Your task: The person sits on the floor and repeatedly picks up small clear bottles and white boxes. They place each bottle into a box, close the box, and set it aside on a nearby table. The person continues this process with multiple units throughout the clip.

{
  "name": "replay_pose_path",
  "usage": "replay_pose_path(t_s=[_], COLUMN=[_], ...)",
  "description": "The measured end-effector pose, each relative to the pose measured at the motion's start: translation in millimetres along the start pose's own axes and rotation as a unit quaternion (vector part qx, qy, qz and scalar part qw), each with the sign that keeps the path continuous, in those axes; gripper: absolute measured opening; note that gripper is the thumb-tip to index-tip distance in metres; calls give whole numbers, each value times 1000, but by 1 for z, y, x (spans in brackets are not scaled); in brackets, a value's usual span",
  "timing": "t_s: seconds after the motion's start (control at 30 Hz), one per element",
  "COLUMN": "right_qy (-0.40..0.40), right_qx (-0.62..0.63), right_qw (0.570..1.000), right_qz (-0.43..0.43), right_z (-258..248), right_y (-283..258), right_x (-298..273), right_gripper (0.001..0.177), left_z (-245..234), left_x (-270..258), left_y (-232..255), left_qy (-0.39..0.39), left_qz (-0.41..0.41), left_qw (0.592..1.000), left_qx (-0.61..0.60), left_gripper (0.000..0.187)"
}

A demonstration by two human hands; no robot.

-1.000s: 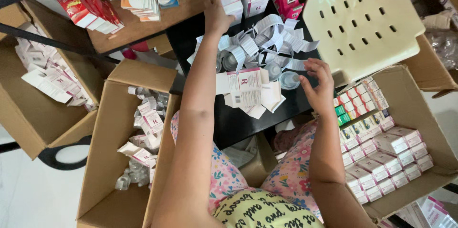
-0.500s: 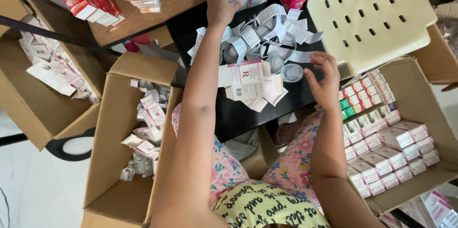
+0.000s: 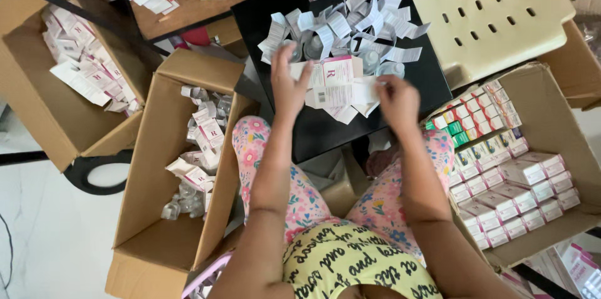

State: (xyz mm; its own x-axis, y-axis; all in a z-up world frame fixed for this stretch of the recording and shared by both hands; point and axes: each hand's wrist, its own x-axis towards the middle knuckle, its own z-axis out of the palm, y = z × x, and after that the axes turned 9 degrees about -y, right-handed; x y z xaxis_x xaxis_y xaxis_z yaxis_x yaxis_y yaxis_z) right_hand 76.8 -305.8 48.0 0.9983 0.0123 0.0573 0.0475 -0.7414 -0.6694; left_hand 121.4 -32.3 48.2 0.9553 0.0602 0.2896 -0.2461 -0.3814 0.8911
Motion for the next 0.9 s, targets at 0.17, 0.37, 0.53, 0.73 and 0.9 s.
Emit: replay_pose_path(t_s=[0.17,0.37,0.53,0.73,0.9], right_qy=[-13,-3,22,48,-43], right_qx=[-27,-34,15,159,469], right_qw=[996,996,998,985,878], right_qz=[79,81,63,46,85], right_z=[60,75,85,95,75], right_y=[-13,-13,-11,14,30], right_x=[-13,-12,-9,-22,-24], right_gripper=[36,38,29,16,11], left_z=[22,43,53,46,11], left_x=[-72,-95,-93,-98,-89], left_y=[-39,-87,-105,-106,-77], left_qy=[5,-104,-113,-123,-70], left_qz=[-104,-153,-128,-96,-79], left_qw=[994,968,973,987,980], left_qx=[30,167,157,48,-171], left_gripper=[49,57,71,72,89])
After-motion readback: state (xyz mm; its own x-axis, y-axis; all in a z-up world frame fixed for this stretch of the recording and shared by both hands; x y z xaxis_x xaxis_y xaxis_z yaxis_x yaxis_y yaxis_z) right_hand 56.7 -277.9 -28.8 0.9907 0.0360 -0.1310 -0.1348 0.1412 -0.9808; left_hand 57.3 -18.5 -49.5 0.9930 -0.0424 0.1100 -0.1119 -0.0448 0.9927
